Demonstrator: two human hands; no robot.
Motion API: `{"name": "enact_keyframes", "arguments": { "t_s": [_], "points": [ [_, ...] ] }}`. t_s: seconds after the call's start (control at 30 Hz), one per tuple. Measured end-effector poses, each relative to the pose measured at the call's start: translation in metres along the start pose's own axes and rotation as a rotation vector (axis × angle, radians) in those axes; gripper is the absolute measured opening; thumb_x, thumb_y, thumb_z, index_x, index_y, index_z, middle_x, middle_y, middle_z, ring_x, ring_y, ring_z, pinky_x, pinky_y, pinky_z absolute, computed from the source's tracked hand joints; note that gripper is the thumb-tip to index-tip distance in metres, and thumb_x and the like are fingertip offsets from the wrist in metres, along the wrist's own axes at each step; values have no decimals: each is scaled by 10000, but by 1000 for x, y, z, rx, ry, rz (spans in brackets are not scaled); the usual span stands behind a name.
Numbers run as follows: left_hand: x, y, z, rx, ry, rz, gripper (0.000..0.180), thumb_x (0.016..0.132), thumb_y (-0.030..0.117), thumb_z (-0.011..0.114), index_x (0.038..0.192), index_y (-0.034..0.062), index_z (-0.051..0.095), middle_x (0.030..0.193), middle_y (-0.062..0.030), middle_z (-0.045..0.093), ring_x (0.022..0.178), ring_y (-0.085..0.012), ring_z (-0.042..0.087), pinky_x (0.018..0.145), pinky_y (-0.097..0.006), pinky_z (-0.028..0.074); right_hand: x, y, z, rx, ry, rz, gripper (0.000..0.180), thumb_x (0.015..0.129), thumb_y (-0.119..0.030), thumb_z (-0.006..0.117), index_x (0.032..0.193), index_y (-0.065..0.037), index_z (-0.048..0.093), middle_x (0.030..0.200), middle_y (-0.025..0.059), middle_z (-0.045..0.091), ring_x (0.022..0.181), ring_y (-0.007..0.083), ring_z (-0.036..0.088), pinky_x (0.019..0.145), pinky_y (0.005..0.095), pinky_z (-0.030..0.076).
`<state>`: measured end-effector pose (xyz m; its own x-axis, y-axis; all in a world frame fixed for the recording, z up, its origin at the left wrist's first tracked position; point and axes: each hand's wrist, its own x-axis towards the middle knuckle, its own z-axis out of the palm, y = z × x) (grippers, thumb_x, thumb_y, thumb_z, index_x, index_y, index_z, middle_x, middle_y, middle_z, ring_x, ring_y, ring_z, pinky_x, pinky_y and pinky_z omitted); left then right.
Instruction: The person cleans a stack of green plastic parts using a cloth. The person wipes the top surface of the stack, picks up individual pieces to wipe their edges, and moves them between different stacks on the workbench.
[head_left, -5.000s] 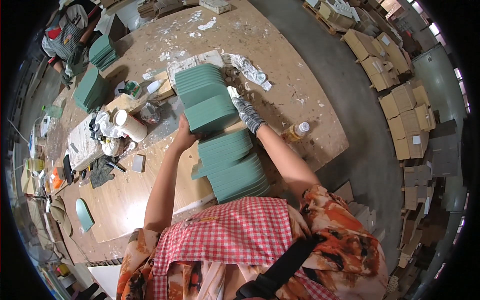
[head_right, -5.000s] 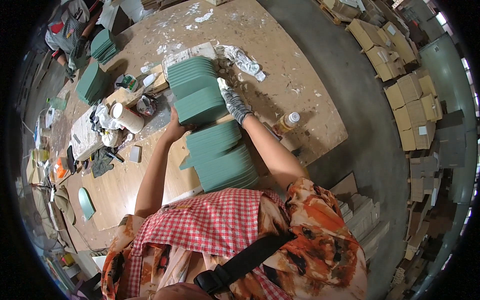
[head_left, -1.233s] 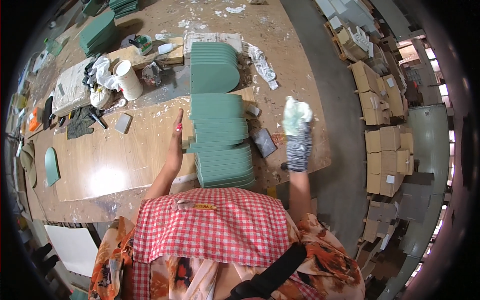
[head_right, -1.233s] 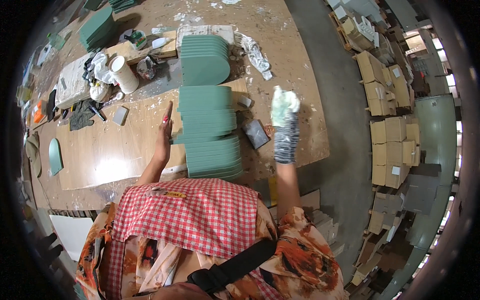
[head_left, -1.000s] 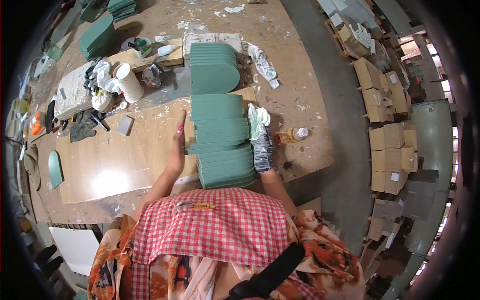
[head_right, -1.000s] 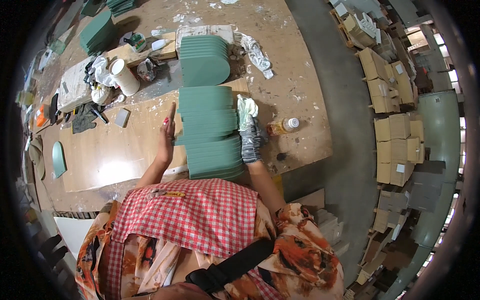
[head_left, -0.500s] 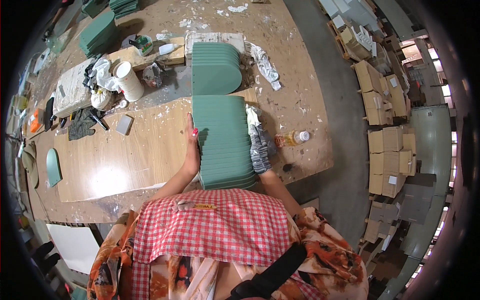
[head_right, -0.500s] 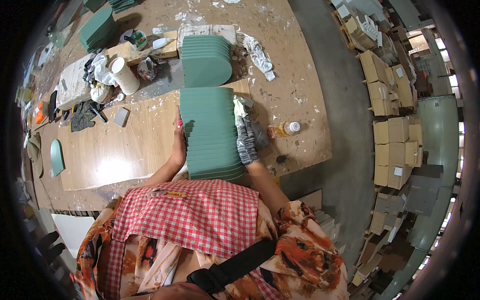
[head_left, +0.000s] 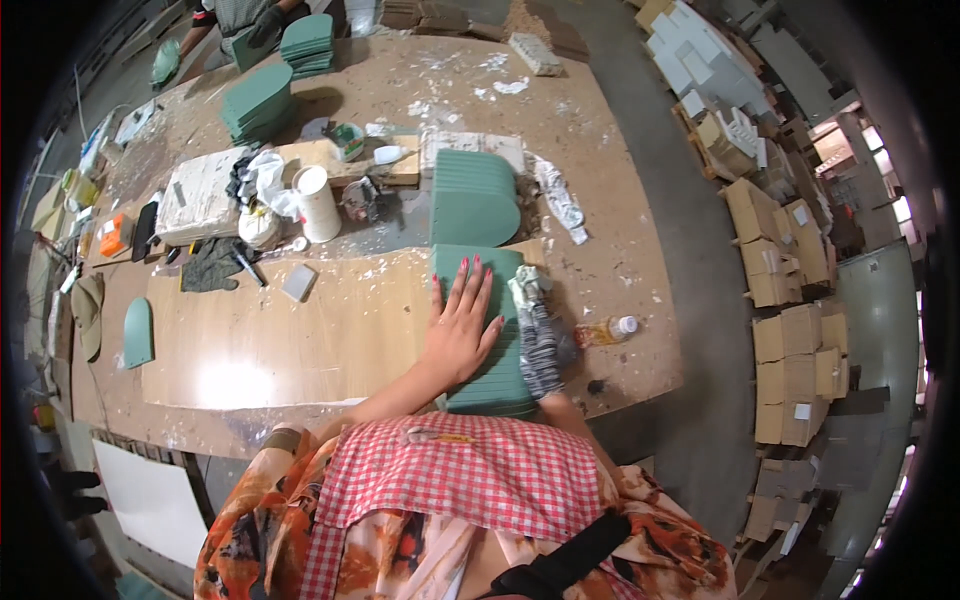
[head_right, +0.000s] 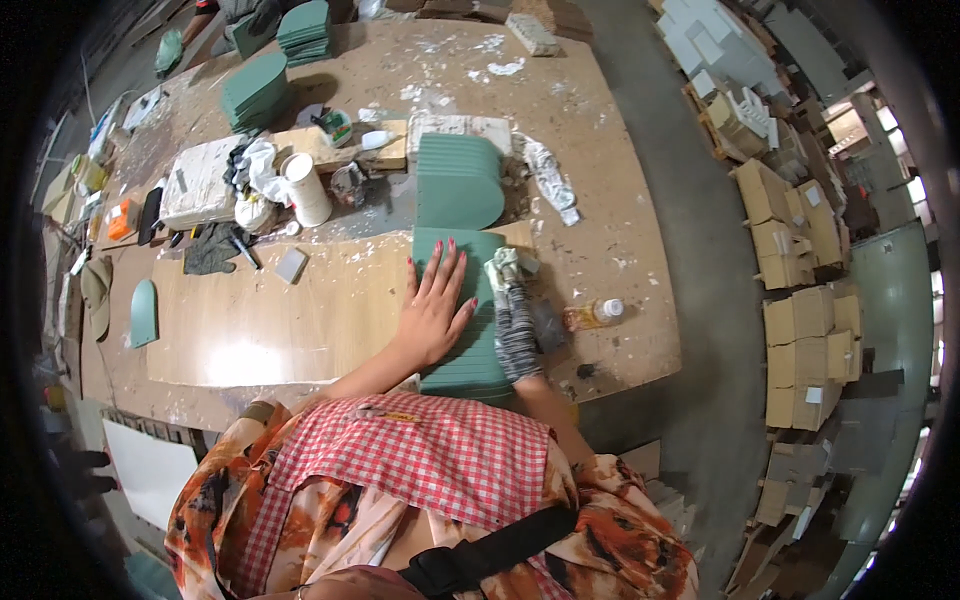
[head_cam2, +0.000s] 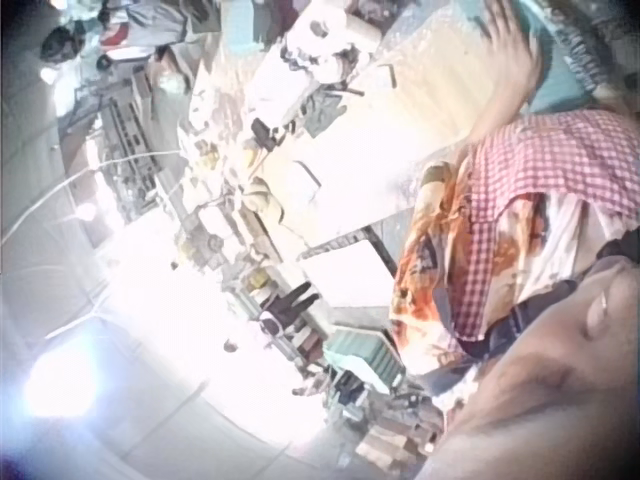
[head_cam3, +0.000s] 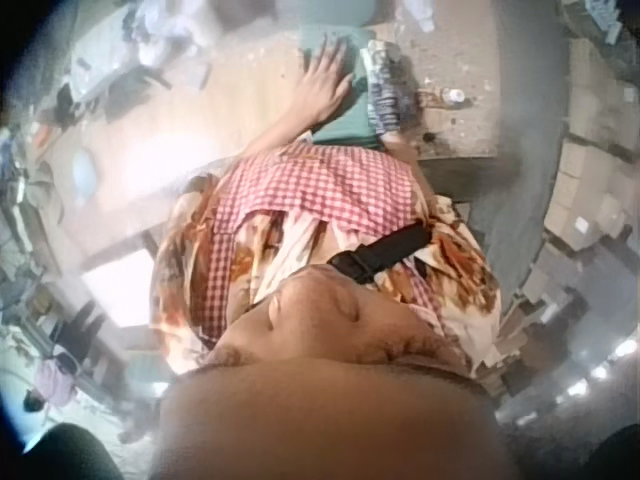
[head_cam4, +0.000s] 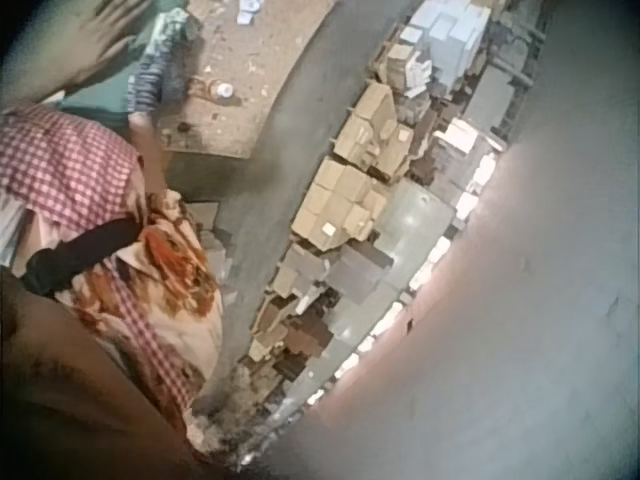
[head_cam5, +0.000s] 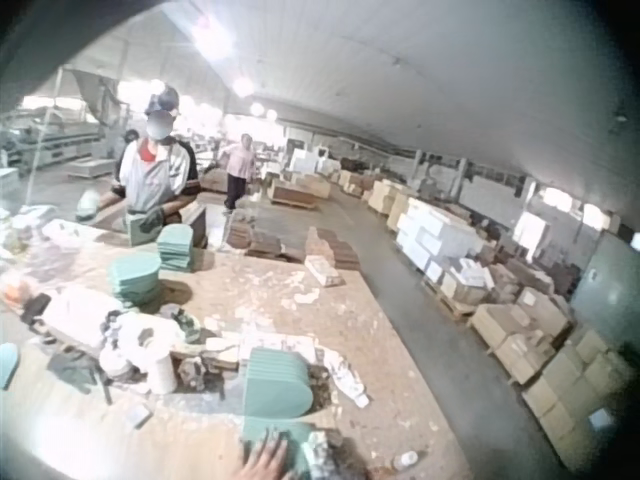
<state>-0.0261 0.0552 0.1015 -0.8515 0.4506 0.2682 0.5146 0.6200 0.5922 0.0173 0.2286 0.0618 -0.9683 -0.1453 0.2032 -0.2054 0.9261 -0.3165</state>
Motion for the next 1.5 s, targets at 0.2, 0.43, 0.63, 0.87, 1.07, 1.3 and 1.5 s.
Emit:
{"name": "enact_keyframes", "arguments": {
  "t_s": [0.2, 0.43, 0.63, 0.87, 1.07, 1.3, 1.5],
  "points": [
    [-10, -16, 14, 281, -32, -19, 602, 920, 422, 388, 1393, 55, 329, 1478, -100, 263, 1378, -231, 211, 1114, -518, 63, 5, 2, 19, 199, -119, 45, 568, 877, 32, 317, 1423, 54, 162, 1510, 112, 159, 1386, 239, 165, 1159, 351, 97],
    [-15, -17, 4, 366, -97, -42, 616, 922, 419, 396, 1415, 69, 283, 1485, -87, 253, 1384, -224, 199, 1116, -501, 90, 0, 20, 42, 515, 33, 31, 477, 885, 73, 395, 1355, 36, 325, 1399, 197, 344, 1290, 301, 355, 1067, 357, 294],
    [-6, -20, 10, 346, -124, -4, 601, 933, 397, 384, 1420, 62, 269, 1491, -86, 241, 1395, -212, 171, 1127, -485, 59, 14, 23, 42, 1432, 156, 430, 406, 979, -105, 360, 1365, 19, 328, 1382, 146, 389, 1261, 202, 393, 1051, 319, 308],
    [-7, -18, -5, 329, -159, -32, 592, 939, 381, 389, 1420, 57, 270, 1499, -86, 228, 1399, -224, 160, 1129, -468, 47, 25, -3, 6, 1353, 134, 487, 413, 997, -217, 342, 1350, -7, 386, 1320, 78, 478, 1196, 149, 449, 1020, 259, 320],
    [-5, -13, -5, 337, -165, -43, 594, 927, 357, 409, 1424, 65, 266, 1499, -77, 231, 1399, -218, 163, 1131, -474, 32, 8, 48, 95, 801, 237, 243, 342, 961, -148, 458, 1276, -18, 440, 1242, 163, 513, 1115, 200, 499, 948, 310, 394],
    [4, -11, -2, 310, -148, -25, 582, 917, 304, 436, 1424, 70, 272, 1494, -79, 242, 1397, -210, 169, 1139, -441, 31, 11, 46, -13, 804, 369, 123, 431, 968, -118, 420, 1382, -29, 344, 1345, 133, 435, 1197, 197, 457, 1015, 302, 353],
    [0, -16, -4, 336, -124, -29, 574, 925, 315, 426, 1421, 66, 278, 1493, -79, 244, 1395, -211, 174, 1139, -440, 36, -14, 65, -89, 759, 530, 370, 416, 955, -92, 421, 1356, 10, 376, 1328, 144, 472, 1206, 206, 457, 1026, 308, 349]
  ]
}}
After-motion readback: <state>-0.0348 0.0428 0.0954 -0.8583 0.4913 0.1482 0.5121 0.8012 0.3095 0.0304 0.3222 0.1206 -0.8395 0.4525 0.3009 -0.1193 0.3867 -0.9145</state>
